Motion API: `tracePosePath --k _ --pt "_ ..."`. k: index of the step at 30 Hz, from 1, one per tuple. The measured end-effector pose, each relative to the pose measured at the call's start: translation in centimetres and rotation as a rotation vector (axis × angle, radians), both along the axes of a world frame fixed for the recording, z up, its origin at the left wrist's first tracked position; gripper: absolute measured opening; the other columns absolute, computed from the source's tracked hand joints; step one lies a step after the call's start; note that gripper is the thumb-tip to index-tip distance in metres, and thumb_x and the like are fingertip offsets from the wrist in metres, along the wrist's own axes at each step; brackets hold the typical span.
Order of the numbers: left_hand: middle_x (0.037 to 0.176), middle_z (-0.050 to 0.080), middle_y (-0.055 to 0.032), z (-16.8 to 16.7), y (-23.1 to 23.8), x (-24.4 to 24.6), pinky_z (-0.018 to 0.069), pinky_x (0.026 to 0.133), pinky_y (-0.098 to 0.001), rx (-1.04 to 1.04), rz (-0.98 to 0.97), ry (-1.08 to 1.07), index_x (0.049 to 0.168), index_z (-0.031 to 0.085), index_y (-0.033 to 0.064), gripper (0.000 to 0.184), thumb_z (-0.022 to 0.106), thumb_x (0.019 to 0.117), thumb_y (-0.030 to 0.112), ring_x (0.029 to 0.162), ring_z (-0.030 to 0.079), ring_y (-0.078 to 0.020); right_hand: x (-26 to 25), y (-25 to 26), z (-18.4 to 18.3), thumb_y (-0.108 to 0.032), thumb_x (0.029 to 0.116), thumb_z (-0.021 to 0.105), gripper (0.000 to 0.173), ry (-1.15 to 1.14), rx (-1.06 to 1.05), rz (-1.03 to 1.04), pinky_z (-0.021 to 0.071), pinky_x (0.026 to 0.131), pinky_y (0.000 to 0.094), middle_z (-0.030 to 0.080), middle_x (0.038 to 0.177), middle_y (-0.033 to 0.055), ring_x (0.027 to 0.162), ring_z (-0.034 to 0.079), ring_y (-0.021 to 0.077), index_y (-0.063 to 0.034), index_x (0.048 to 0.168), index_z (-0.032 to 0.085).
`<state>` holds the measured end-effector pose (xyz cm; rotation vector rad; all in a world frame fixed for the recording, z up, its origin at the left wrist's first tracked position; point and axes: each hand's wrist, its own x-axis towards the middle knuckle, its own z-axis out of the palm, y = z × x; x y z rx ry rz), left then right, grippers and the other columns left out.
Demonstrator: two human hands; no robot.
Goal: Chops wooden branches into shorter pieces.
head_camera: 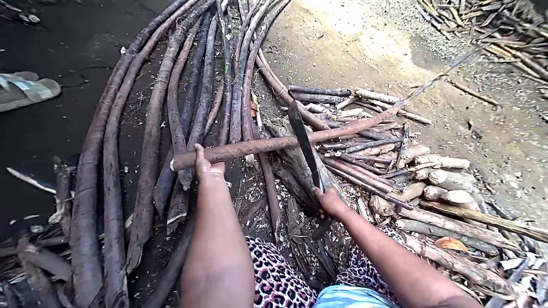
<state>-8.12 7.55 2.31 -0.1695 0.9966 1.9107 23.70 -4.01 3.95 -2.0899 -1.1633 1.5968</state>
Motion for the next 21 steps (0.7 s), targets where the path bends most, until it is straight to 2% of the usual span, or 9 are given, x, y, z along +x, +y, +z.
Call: tracePosePath --k 2,4,6,7,10,13,14,17,21 --pt "0.145 0.053 -0.0167 0.9 -0.9 0.2 0.0518 0.105 -0.0448 -0.179 -0.265 0.088 0.154 0.035 0.0096 0.069 0.051 0.1050 0.055 0.126 0.059 -0.0267 1.3 0.4 0.0 -0.035 0.1133 0.039 0.037 -0.011 0.017 -0.001 0.0502 0.048 0.0327 0.049 0.070 0.0056 0.047 0.049 0.0154 -0.0009 0.117 0.052" --pt "0.121 0.064 -0.0219 2.5 -2.9 0.7 0.0553 0.088 -0.0406 -0.399 -0.759 0.416 0.142 0.043 -0.0062 0.081 0.030 0.1069 0.065 0.100 0.067 -0.0254 1.7 0.9 -0.4 -0.033 0.1129 0.040 0.037 -0.074 0.060 0.042 0.0513 0.052 0.0349 0.051 0.073 0.0077 0.050 0.052 0.0172 0.0003 0.123 0.052" --pt "0.091 0.071 -0.0159 4.6 -4.3 1.5 0.0596 0.075 -0.0374 -0.468 -1.119 0.805 0.117 0.061 -0.0075 0.055 0.041 0.1121 0.044 0.075 0.070 -0.0216 1.6 1.0 -0.4 -0.031 0.1127 0.041 0.037 -0.144 0.081 0.098 0.0537 0.056 0.0370 0.055 0.078 0.0104 0.054 0.056 0.0190 0.0015 0.127 0.051" --pt "0.086 0.071 -0.0132 5.4 -4.5 1.6 0.0599 0.075 -0.0362 -0.430 -1.104 1.041 0.111 0.065 -0.0065 0.038 0.055 0.1095 0.030 0.073 0.070 -0.0190 1.6 1.0 -0.4 -0.031 0.1127 0.041 0.039 -0.174 0.089 0.133 0.0547 0.060 0.0395 0.057 0.082 0.0126 0.059 0.059 0.0210 0.0024 0.130 0.051" --pt "0.115 0.070 -0.0210 6.4 -2.5 0.6 0.0493 0.103 -0.0573 -0.338 -0.616 1.648 0.118 0.068 -0.0016 0.031 0.076 0.0909 0.011 0.112 0.066 -0.0357 2.7 1.1 -0.4 -0.029 0.1122 0.042 0.041 -0.274 0.124 0.203 0.0548 0.076 0.0502 0.063 0.098 0.0224 0.078 0.065 0.0315 0.0042 0.135 0.052" --pt "0.155 0.047 -0.0267 5.8 -1.8 -0.2 0.0020 0.123 -0.0735 -0.654 -0.789 1.920 0.147 0.058 0.0167 0.077 0.088 0.0769 0.028 0.152 0.025 -0.0509 3.3 1.3 0.0 -0.028 0.1120 0.044 0.042 -0.319 0.134 0.237 0.0537 0.079 0.0576 0.064 0.100 0.0283 0.082 0.066 0.0384 0.0067 0.134 0.054" --pt "0.156 0.046 -0.0261 5.3 -1.9 -0.3 -0.0010 0.121 -0.0757 -0.780 -0.894 1.959 0.149 0.058 0.0211 0.086 0.092 0.0709 0.033 0.153 0.022 -0.0527 3.3 1.6 -0.1 -0.030 0.1122 0.043 0.043 -0.336 0.129 0.253 0.0535 0.076 0.0569 0.063 0.096 0.0270 0.078 0.065 0.0377 0.0063 0.132 0.054" --pt "0.146 0.056 -0.0223 5.4 -2.8 -0.5 0.0254 0.113 -0.0758 -0.917 -1.109 1.913 0.144 0.061 0.0243 0.077 0.091 0.0739 0.027 0.139 0.043 -0.0496 3.2 1.6 0.6 -0.032 0.1116 0.044 0.046 -0.389 0.109 0.285 0.0514 0.089 0.0624 0.065 0.111 0.0324 0.099 0.067 0.0455 0.0065 0.136 0.052" --pt "0.144 0.059 -0.0220 5.7 -3.6 0.2 0.0316 0.115 -0.0703 -0.972 -1.331 1.847 0.145 0.059 0.0169 0.067 0.084 0.0831 0.022 0.138 0.050 -0.0450 3.1 1.3 0.1 -0.035 0.1106 0.043 0.051 -0.515 0.099 0.314 0.0484 0.104 0.0590 0.064 0.127 0.0292 0.122 0.063 0.0435 0.0036 0.144 0.047"
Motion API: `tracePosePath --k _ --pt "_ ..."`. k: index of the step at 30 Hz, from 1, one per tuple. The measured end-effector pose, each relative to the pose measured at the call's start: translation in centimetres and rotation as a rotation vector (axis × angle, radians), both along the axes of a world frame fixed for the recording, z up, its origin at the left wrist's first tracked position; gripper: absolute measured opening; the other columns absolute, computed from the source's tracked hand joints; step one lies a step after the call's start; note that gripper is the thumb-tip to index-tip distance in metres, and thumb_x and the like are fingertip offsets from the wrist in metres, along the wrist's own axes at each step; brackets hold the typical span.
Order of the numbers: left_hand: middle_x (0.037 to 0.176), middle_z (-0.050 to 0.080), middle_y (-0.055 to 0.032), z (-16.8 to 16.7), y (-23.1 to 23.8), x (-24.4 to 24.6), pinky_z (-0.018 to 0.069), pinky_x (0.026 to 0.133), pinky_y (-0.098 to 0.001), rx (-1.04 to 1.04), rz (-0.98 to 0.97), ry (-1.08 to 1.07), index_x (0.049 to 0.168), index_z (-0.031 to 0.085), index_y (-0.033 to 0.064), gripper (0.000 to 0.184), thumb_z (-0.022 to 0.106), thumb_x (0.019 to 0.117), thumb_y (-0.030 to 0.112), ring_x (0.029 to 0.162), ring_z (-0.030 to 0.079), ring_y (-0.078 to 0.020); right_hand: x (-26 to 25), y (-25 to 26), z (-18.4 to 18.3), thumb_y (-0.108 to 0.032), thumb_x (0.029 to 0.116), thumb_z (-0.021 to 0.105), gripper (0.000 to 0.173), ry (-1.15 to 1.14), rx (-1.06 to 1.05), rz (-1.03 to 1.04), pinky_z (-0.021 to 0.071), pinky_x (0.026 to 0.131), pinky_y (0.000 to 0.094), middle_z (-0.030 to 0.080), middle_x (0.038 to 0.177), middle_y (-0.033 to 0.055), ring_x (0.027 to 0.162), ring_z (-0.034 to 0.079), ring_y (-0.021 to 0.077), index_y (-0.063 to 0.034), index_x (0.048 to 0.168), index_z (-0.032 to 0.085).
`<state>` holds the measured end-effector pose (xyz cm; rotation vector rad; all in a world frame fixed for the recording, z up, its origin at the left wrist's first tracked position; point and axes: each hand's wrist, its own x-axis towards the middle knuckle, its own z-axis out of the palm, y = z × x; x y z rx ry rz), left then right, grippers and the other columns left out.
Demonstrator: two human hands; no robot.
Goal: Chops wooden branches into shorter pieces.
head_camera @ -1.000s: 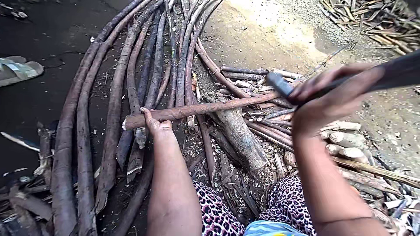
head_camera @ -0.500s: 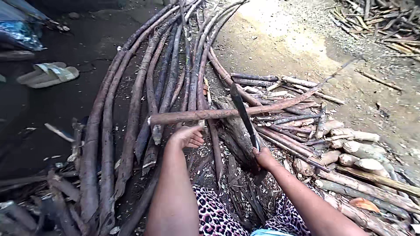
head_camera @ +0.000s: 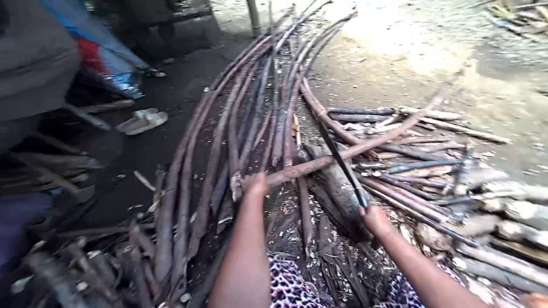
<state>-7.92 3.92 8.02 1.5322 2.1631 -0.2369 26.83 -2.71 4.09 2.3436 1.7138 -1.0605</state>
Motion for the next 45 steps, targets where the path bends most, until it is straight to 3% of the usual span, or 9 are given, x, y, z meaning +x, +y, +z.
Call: tracePosePath --k 4,11,21,25,28,32,37,41,45 --pt "0.140 0.059 -0.0279 -0.5 -0.9 0.9 0.0436 0.106 -0.0685 -0.157 -0.035 0.003 0.141 0.057 0.0012 0.069 0.085 0.0838 0.028 0.133 0.056 -0.0458 -0.1 0.1 -0.9 -0.033 0.1101 0.044 0.048 0.046 0.015 -0.010 0.0487 0.104 0.0564 0.064 0.128 0.0277 0.121 0.064 0.0400 0.0045 0.140 0.049" --pt "0.129 0.065 -0.0277 -0.8 -0.7 0.7 0.0447 0.102 -0.0690 -0.133 0.004 -0.037 0.132 0.065 0.0044 0.060 0.085 0.0834 0.033 0.125 0.060 -0.0456 1.3 0.3 5.1 -0.032 0.1095 0.050 0.039 0.396 0.292 -0.057 0.0556 0.065 0.0392 0.062 0.078 0.0115 0.061 0.061 0.0196 0.0034 0.119 0.063" --pt "0.127 0.068 -0.0248 -0.9 1.8 1.0 0.0455 0.098 -0.0711 -0.044 0.031 0.062 0.132 0.069 0.0136 0.056 0.086 0.0810 0.027 0.122 0.062 -0.0454 -0.6 3.0 26.2 -0.016 0.1092 0.042 0.020 0.819 1.525 0.368 0.0587 0.054 0.0316 0.060 0.069 -0.0072 0.057 0.061 0.0072 -0.0055 0.099 0.055" --pt "0.125 0.069 -0.0233 -0.2 2.1 1.5 0.0458 0.098 -0.0705 -0.044 0.033 0.073 0.129 0.070 0.0144 0.056 0.088 0.0788 0.029 0.121 0.063 -0.0447 -2.4 7.1 26.7 -0.017 0.1074 0.034 0.032 0.760 1.843 0.314 0.0563 0.047 0.0370 0.051 0.058 -0.0027 0.049 0.058 0.0118 -0.0103 0.079 0.046" --pt "0.125 0.069 -0.0243 -0.1 2.4 1.3 0.0458 0.098 -0.0698 -0.057 0.027 0.062 0.129 0.070 0.0123 0.056 0.088 0.0793 0.030 0.121 0.063 -0.0445 0.0 4.3 11.3 -0.027 0.1090 0.036 0.039 0.320 1.332 0.197 0.0531 0.052 0.0420 0.054 0.064 0.0088 0.052 0.057 0.0210 0.0093 0.106 0.051" --pt "0.123 0.066 -0.0302 -1.2 1.9 2.1 0.0451 0.099 -0.0725 -0.061 -0.036 -0.097 0.129 0.066 0.0024 0.063 0.092 0.0777 0.029 0.119 0.061 -0.0497 3.4 1.3 -0.9 -0.035 0.1116 0.039 0.052 -0.055 0.035 0.103 0.0475 0.105 0.0574 0.063 0.127 0.0294 0.122 0.063 0.0420 0.0050 0.145 0.043" --pt "0.120 0.070 -0.0246 1.7 1.1 2.2 0.0416 0.103 -0.0704 0.063 -0.103 0.053 0.123 0.070 0.0081 0.054 0.091 0.0784 0.028 0.118 0.063 -0.0457 1.9 1.6 2.8 -0.032 0.1114 0.042 0.042 0.061 -0.012 0.077 0.0517 0.093 0.0531 0.065 0.114 0.0251 0.103 0.067 0.0363 0.0030 0.132 0.053" --pt "0.114 0.071 -0.0255 4.4 -0.1 1.8 0.0372 0.108 -0.0692 0.162 -0.115 0.216 0.122 0.069 0.0061 0.051 0.090 0.0789 0.023 0.113 0.065 -0.0462 0.0 0.1 1.7 -0.030 0.1140 0.036 0.033 0.604 -0.025 -0.220 0.0504 0.048 0.0295 0.048 0.068 0.0039 0.047 0.050 0.0137 -0.0010 0.116 0.052" --pt "0.120 0.069 -0.0280 0.6 0.3 1.5 0.0416 0.105 -0.0696 0.085 -0.026 0.198 0.127 0.063 0.0023 0.059 0.089 0.0792 0.026 0.116 0.064 -0.0479 -0.4 -0.3 1.5 -0.032 0.1137 0.039 0.034 0.766 -0.022 -0.374 0.0483 0.045 0.0257 0.048 0.064 0.0012 0.044 0.047 0.0103 -0.0009 0.115 0.053"
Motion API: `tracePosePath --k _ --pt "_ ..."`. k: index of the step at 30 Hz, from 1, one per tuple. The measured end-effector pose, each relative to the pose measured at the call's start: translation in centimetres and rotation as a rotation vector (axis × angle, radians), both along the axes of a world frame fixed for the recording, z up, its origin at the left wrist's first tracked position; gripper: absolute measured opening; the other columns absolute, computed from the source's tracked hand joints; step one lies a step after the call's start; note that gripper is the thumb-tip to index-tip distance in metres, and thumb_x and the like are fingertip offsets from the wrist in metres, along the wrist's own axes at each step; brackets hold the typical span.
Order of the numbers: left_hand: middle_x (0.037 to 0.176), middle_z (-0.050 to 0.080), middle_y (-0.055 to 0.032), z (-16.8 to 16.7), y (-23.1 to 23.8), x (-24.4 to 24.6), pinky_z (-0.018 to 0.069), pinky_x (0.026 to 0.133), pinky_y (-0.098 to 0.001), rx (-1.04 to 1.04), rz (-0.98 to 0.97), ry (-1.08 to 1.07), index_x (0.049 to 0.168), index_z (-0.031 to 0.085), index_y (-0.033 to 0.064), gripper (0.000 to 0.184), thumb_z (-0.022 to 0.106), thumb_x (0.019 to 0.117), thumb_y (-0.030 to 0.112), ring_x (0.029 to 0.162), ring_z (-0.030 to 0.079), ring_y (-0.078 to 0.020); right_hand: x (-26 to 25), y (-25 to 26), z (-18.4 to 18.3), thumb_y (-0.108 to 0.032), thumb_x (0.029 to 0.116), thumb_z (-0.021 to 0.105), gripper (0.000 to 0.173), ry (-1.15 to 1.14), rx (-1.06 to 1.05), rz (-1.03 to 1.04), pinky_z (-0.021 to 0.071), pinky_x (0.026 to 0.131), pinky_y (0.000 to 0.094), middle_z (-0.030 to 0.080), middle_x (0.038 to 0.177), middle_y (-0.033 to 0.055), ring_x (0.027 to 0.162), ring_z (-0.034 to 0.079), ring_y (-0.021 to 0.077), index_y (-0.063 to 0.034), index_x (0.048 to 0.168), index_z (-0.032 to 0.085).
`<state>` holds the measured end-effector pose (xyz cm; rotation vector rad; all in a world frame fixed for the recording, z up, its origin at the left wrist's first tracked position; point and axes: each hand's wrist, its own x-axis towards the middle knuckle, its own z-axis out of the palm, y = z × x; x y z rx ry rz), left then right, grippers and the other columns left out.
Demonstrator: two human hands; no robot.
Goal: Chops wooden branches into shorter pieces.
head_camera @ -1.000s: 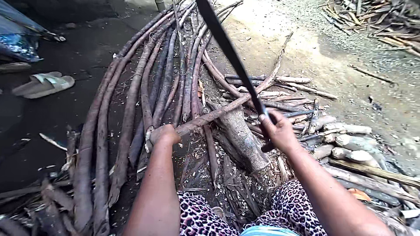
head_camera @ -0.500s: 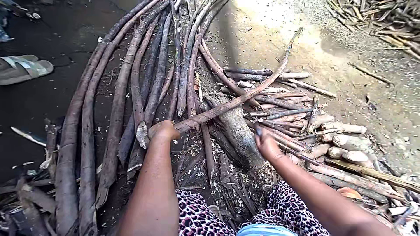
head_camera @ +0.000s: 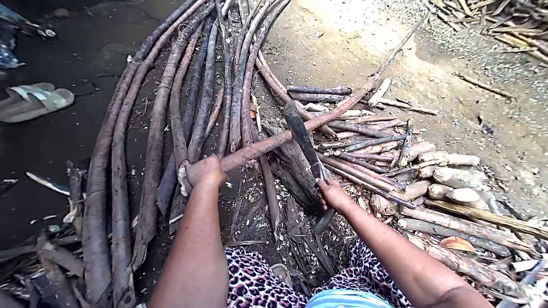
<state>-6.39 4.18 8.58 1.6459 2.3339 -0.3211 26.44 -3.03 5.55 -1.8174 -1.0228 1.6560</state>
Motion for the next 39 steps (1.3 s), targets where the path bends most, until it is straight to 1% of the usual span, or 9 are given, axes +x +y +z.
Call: tracePosePath --k 5,10,15,19,23,26,29,35,39 --pt "0.120 0.068 -0.0284 -2.1 0.6 -0.3 0.0473 0.092 -0.0739 -0.043 0.061 -0.131 0.126 0.069 0.0091 0.056 0.091 0.0773 0.025 0.116 0.064 -0.0495 1.3 0.4 5.6 -0.024 0.1097 0.051 0.031 -0.222 0.399 0.127 0.0529 0.054 0.0307 0.057 0.070 0.0063 0.052 0.055 0.0126 0.0028 0.125 0.059" --pt "0.117 0.070 -0.0280 -1.1 1.2 0.1 0.0475 0.092 -0.0727 -0.032 0.033 -0.063 0.124 0.070 0.0103 0.050 0.088 0.0799 0.025 0.113 0.065 -0.0492 0.7 2.8 17.0 -0.015 0.1074 0.048 0.023 -0.116 1.302 0.041 0.0572 0.054 0.0298 0.062 0.073 -0.0024 0.057 0.061 0.0066 0.0040 0.114 0.058" --pt "0.114 0.071 -0.0255 -1.4 1.3 0.3 0.0482 0.092 -0.0707 -0.046 0.020 -0.018 0.119 0.070 0.0087 0.046 0.087 0.0810 0.027 0.111 0.067 -0.0474 -1.1 8.7 23.8 -0.013 0.1062 0.037 0.030 -0.093 1.868 -0.279 0.0568 0.045 0.0370 0.050 0.056 -0.0045 0.047 0.058 0.0112 -0.0118 0.077 0.046" --pt "0.112 0.071 -0.0261 -1.3 1.1 0.3 0.0487 0.091 -0.0702 -0.018 0.031 -0.040 0.118 0.069 0.0069 0.046 0.088 0.0798 0.025 0.109 0.067 -0.0476 0.4 4.8 6.7 -0.021 0.1084 0.040 0.035 -0.601 1.225 -0.077 0.0558 0.058 0.0431 0.057 0.068 0.0125 0.057 0.061 0.0236 0.0122 0.113 0.050" --pt "0.117 0.069 -0.0292 -2.6 0.9 0.5 0.0472 0.093 -0.0723 -0.050 0.013 -0.089 0.122 0.068 0.0053 0.053 0.090 0.0788 0.026 0.113 0.065 -0.0498 2.1 2.7 -2.2 -0.033 0.1121 0.040 0.049 -0.708 0.050 0.443 0.0488 0.101 0.0568 0.064 0.123 0.0299 0.116 0.065 0.0416 0.0065 0.140 0.048" --pt "0.114 0.071 -0.0259 -1.7 0.7 1.5 0.0471 0.094 -0.0697 -0.002 -0.019 -0.042 0.124 0.068 0.0096 0.049 0.086 0.0810 0.026 0.111 0.067 -0.0474 2.0 3.8 0.4 -0.035 0.1127 0.038 0.045 -0.636 -0.036 0.394 0.0552 0.083 0.0496 0.064 0.107 0.0241 0.090 0.068 0.0337 0.0023 0.135 0.051" --pt "0.112 0.072 -0.0246 0.2 0.5 1.2 0.0426 0.102 -0.0690 0.129 -0.030 0.060 0.125 0.068 0.0098 0.045 0.083 0.0835 0.017 0.109 0.067 -0.0466 0.3 3.6 2.1 -0.036 0.1146 0.033 0.039 -0.172 -0.038 0.102 0.0484 0.046 0.0259 0.048 0.068 0.0036 0.046 0.048 0.0108 -0.0016 0.117 0.052" --pt "0.114 0.072 -0.0211 -2.7 1.2 -0.6 0.0412 0.103 -0.0669 0.245 0.058 0.108 0.117 0.070 0.0079 0.039 0.081 0.0820 0.017 0.111 0.066 -0.0428 -1.0 2.3 -1.2 -0.028 0.1101 0.047 0.034 -0.329 0.099 0.202 0.0549 0.063 0.0405 0.059 0.086 0.0134 0.062 0.060 0.0219 0.0002 0.129 0.054" --pt "0.117 0.070 -0.0267 -2.7 1.5 -0.7 0.0425 0.102 -0.0700 -0.012 0.067 0.011 0.116 0.071 0.0037 0.048 0.089 0.0803 0.030 0.116 0.065 -0.0464 0.8 -0.1 1.1 -0.027 0.1102 0.049 0.031 -0.196 0.173 0.070 0.0528 0.051 0.0309 0.056 0.072 0.0065 0.050 0.055 0.0140 0.0017 0.122 0.057"
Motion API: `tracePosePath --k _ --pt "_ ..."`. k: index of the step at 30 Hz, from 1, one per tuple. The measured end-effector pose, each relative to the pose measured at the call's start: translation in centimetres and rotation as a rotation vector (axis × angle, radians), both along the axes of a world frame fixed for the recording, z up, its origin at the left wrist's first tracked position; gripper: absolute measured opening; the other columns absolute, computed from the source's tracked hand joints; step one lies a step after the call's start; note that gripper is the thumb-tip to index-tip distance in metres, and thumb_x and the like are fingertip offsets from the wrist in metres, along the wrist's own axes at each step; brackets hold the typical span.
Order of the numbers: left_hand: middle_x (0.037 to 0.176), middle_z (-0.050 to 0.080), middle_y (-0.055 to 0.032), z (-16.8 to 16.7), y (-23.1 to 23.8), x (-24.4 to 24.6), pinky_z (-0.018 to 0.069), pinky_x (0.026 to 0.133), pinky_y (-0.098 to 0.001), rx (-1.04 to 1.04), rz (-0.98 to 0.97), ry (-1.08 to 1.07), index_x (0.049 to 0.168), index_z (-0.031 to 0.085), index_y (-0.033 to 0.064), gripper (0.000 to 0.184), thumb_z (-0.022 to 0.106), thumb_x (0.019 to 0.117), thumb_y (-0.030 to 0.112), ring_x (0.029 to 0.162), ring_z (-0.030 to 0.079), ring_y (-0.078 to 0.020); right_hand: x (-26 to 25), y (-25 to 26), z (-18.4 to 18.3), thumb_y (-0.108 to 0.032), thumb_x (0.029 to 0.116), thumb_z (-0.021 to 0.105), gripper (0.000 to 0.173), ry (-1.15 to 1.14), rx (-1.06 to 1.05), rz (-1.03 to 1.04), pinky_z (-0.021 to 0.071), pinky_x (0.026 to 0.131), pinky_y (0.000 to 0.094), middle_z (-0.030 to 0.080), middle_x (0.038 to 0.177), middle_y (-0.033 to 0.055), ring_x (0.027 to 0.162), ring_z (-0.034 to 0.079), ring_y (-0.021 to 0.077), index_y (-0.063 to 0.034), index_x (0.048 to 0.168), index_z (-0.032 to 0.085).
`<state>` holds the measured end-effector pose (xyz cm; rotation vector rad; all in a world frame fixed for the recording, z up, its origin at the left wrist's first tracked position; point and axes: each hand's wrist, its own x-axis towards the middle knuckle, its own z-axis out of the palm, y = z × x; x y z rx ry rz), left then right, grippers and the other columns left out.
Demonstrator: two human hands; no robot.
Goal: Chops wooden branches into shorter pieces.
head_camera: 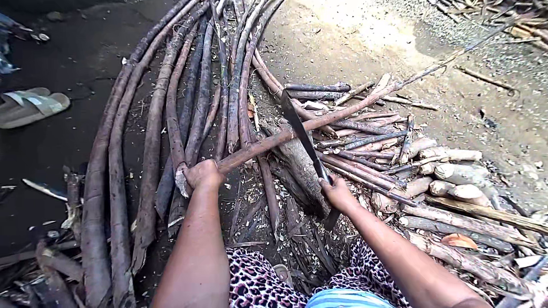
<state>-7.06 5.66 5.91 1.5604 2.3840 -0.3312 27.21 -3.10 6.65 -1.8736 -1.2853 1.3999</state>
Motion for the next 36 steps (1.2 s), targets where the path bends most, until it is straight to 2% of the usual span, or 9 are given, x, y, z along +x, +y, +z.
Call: tracePosePath --k 6,10,13,16,18,19,21,27,36 --pt "0.115 0.070 -0.0268 0.5 0.5 0.1 0.0437 0.099 -0.0709 -0.009 0.005 -0.023 0.112 0.072 0.0041 0.044 0.090 0.0797 0.028 0.114 0.065 -0.0469 1.3 0.7 12.6 -0.017 0.1090 0.045 0.018 0.253 0.677 -0.039 0.0520 0.047 0.0217 0.059 0.069 -0.0052 0.048 0.054 0.0030 -0.0033 0.114 0.057" --pt "0.115 0.071 -0.0247 0.3 0.7 0.1 0.0439 0.100 -0.0692 -0.030 0.018 -0.003 0.112 0.072 0.0065 0.045 0.090 0.0788 0.031 0.114 0.066 -0.0449 1.5 4.7 21.5 -0.013 0.1109 0.032 0.022 0.298 1.361 -0.059 0.0591 0.050 0.0324 0.058 0.069 -0.0060 0.052 0.059 0.0094 -0.0046 0.105 0.051" --pt "0.113 0.072 -0.0243 0.4 0.4 0.2 0.0433 0.101 -0.0695 -0.028 0.020 -0.009 0.111 0.072 0.0069 0.044 0.090 0.0789 0.031 0.112 0.066 -0.0442 -0.2 8.0 21.1 -0.009 0.1083 0.027 0.024 0.285 1.604 -0.251 0.0585 0.046 0.0381 0.049 0.058 -0.0033 0.045 0.057 0.0134 -0.0087 0.089 0.041" --pt "0.115 0.070 -0.0266 0.7 0.4 0.2 0.0431 0.102 -0.0698 -0.020 0.026 -0.026 0.114 0.072 0.0062 0.046 0.090 0.0792 0.030 0.115 0.065 -0.0462 -0.1 4.8 6.8 -0.018 0.1084 0.036 0.033 -0.240 1.070 -0.149 0.0568 0.057 0.0432 0.057 0.067 0.0123 0.056 0.061 0.0236 0.0118 0.111 0.049" --pt "0.118 0.069 -0.0284 0.1 0.0 0.1 0.0434 0.101 -0.0697 -0.041 0.029 -0.079 0.118 0.070 0.0037 0.054 0.092 0.0769 0.031 0.117 0.064 -0.0478 0.6 1.5 -1.3 -0.029 0.1112 0.040 0.044 -0.438 0.316 0.141 0.0551 0.087 0.0546 0.067 0.100 0.0256 0.092 0.070 0.0369 0.0082 0.132 0.050" --pt "0.122 0.067 -0.0297 -0.4 0.0 -0.1 0.0434 0.103 -0.0706 -0.082 0.020 -0.128 0.124 0.068 0.0019 0.063 0.094 0.0760 0.032 0.120 0.062 -0.0486 0.6 1.5 -2.6 -0.031 0.1118 0.040 0.045 -0.436 0.024 0.237 0.0526 0.092 0.0546 0.065 0.111 0.0262 0.099 0.068 0.0370 0.0055 0.136 0.049" --pt "0.126 0.066 -0.0295 -1.5 -0.2 -0.1 0.0418 0.105 -0.0703 -0.127 0.002 -0.175 0.126 0.067 0.0004 0.065 0.093 0.0764 0.034 0.123 0.061 -0.0477 0.9 2.4 -2.2 -0.034 0.1125 0.039 0.045 -0.403 -0.233 0.289 0.0545 0.081 0.0498 0.063 0.105 0.0232 0.085 0.067 0.0324 0.0033 0.135 0.051" --pt "0.120 0.069 -0.0277 1.3 -0.4 0.7 0.0450 0.096 -0.0729 0.123 0.002 -0.077 0.125 0.069 0.0108 0.046 0.086 0.0837 0.022 0.116 0.064 -0.0494 -0.8 2.4 -0.3 -0.031 0.1139 0.038 0.032 0.087 -0.200 -0.014 0.0494 0.046 0.0271 0.048 0.068 0.0035 0.046 0.049 0.0120 -0.0023 0.119 0.051" --pt "0.123 0.069 -0.0248 -1.8 0.6 -0.3 0.0452 0.101 -0.0671 -0.014 0.101 -0.046 0.114 0.071 0.0046 0.035 0.082 0.0860 0.023 0.121 0.063 -0.0429 2.2 -1.2 6.0 -0.020 0.1109 0.046 0.025 0.245 0.263 -0.114 0.0499 0.045 0.0232 0.054 0.062 0.0000 0.044 0.051 0.0070 0.0009 0.114 0.059"
